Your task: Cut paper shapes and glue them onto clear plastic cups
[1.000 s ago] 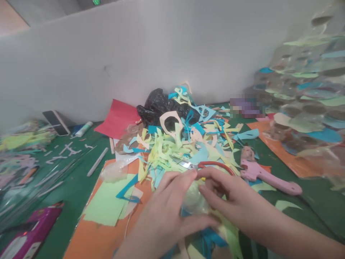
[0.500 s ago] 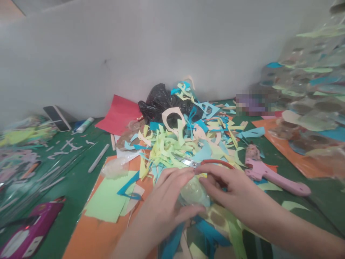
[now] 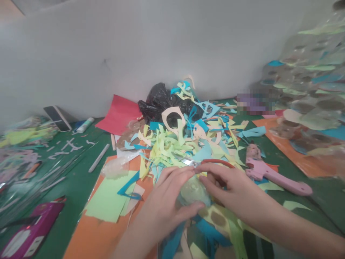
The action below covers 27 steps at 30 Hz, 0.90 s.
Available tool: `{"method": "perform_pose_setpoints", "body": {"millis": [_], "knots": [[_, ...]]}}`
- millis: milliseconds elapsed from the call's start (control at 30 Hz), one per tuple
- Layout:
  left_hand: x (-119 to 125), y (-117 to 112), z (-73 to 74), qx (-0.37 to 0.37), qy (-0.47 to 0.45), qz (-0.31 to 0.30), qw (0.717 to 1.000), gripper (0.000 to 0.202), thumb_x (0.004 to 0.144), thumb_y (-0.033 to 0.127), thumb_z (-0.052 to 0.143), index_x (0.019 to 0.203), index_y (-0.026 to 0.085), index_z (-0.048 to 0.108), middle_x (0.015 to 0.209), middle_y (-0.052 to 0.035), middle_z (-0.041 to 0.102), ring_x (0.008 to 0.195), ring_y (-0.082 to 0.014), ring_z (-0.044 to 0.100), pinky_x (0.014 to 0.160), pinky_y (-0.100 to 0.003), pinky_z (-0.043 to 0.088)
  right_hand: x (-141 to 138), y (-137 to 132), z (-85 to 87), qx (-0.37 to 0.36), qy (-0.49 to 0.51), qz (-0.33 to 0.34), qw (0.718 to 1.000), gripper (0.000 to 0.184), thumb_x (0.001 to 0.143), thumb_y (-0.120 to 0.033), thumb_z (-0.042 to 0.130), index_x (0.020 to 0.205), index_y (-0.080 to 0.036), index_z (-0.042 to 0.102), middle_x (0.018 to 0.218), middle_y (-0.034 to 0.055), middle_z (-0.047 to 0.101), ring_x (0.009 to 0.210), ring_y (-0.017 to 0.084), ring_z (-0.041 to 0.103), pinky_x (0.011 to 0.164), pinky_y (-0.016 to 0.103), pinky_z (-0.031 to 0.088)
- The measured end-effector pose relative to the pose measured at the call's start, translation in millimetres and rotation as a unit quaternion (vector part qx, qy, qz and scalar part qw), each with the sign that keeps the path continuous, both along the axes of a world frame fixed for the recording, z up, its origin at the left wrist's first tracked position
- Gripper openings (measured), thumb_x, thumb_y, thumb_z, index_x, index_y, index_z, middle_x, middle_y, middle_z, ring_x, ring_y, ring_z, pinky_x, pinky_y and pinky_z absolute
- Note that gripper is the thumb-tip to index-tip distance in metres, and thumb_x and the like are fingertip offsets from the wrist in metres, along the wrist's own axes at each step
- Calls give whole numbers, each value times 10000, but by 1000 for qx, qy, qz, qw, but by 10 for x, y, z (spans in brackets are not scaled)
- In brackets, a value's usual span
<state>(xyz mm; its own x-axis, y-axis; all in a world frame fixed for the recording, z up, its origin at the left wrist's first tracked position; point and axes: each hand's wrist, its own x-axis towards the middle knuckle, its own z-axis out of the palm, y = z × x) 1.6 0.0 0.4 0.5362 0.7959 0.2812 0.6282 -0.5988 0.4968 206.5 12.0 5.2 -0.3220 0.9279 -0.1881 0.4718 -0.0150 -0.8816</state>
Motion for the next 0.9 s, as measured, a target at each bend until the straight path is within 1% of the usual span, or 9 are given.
{"method": "perform_pose_setpoints", "body": {"millis": [233, 367, 467, 533, 600, 667, 733, 800, 900], "knots": [[-2, -1, -19, -2, 6, -4, 1000, 507, 884, 323, 678, 1326, 291, 433, 1332, -44, 613, 1219, -216, 505, 975, -369, 508, 6, 19, -5, -11, -3, 6, 1000, 340, 894, -320, 442, 1128, -218, 668, 662, -17, 590, 565, 135, 508, 520, 248, 376], [7, 1, -27, -8, 4, 1, 1000, 455, 865, 302, 690, 1266, 288, 475, 1335, -42, 611, 1212, -232, 507, 965, -391, 512, -7, 22, -11, -17, -5, 11, 1000, 352, 899, -319, 444, 1150, -210, 665, 686, -10, 602, 570, 134, 505, 524, 249, 365], [20, -7, -23, -24, -1, 5, 1000, 421, 860, 273, 686, 1230, 295, 486, 1327, -33, 607, 1201, -229, 511, 955, -388, 517, -19, 27, -6, -19, 4, 6, 1000, 338, 887, -314, 462, 1125, -208, 677, 635, -24, 552, 548, 131, 485, 505, 243, 337], [19, -16, -21, -47, -8, 4, 999, 459, 860, 264, 683, 1257, 317, 460, 1324, -23, 596, 1213, -222, 504, 968, -384, 512, -23, 25, 4, -19, 12, 5, 1000, 326, 886, -302, 471, 1115, -208, 683, 604, -36, 516, 543, 127, 473, 502, 241, 323], [5, -18, -16, -84, -2, 13, 996, 549, 851, 271, 692, 1316, 348, 410, 1344, -19, 564, 1263, -223, 474, 998, -389, 499, -22, 17, 9, -22, 14, 7, 1000, 325, 894, -296, 464, 1116, -206, 684, 602, -40, 502, 546, 124, 466, 507, 241, 319], [-19, -6, -7, -128, 16, 43, 991, 656, 829, 301, 719, 1370, 370, 354, 1374, -26, 518, 1304, -232, 442, 1015, -400, 489, -19, 8, 1, -23, 12, 5, 1000, 325, 901, -296, 458, 1115, -209, 686, 612, -40, 506, 557, 123, 469, 520, 242, 327], [-43, 23, 5, -167, 44, 70, 982, 696, 805, 351, 747, 1378, 361, 352, 1384, -37, 488, 1320, -250, 419, 1026, -419, 475, -17, 1, -20, -21, 9, -1, 1000, 320, 901, -296, 467, 1118, -214, 688, 616, -42, 515, 563, 121, 477, 530, 241, 335], [-57, 59, 11, -190, 72, 68, 977, 616, 809, 392, 743, 1330, 338, 419, 1372, -34, 490, 1310, -260, 409, 1040, -434, 453, -18, 0, -46, -17, 7, -1, 1000, 323, 901, -294, 478, 1135, -218, 688, 604, -45, 514, 559, 120, 485, 528, 237, 338], [-54, 98, -5, -198, 99, 40, 974, 373, 869, 383, 676, 1200, 299, 527, 1343, -20, 510, 1278, -257, 404, 1036, -426, 436, -24, 4, -56, -7, 6, 0, 1000, 355, 913, -297, 474, 1201, -228, 670, 603, -45, 519, 549, 118, 493, 519, 229, 348]]}}
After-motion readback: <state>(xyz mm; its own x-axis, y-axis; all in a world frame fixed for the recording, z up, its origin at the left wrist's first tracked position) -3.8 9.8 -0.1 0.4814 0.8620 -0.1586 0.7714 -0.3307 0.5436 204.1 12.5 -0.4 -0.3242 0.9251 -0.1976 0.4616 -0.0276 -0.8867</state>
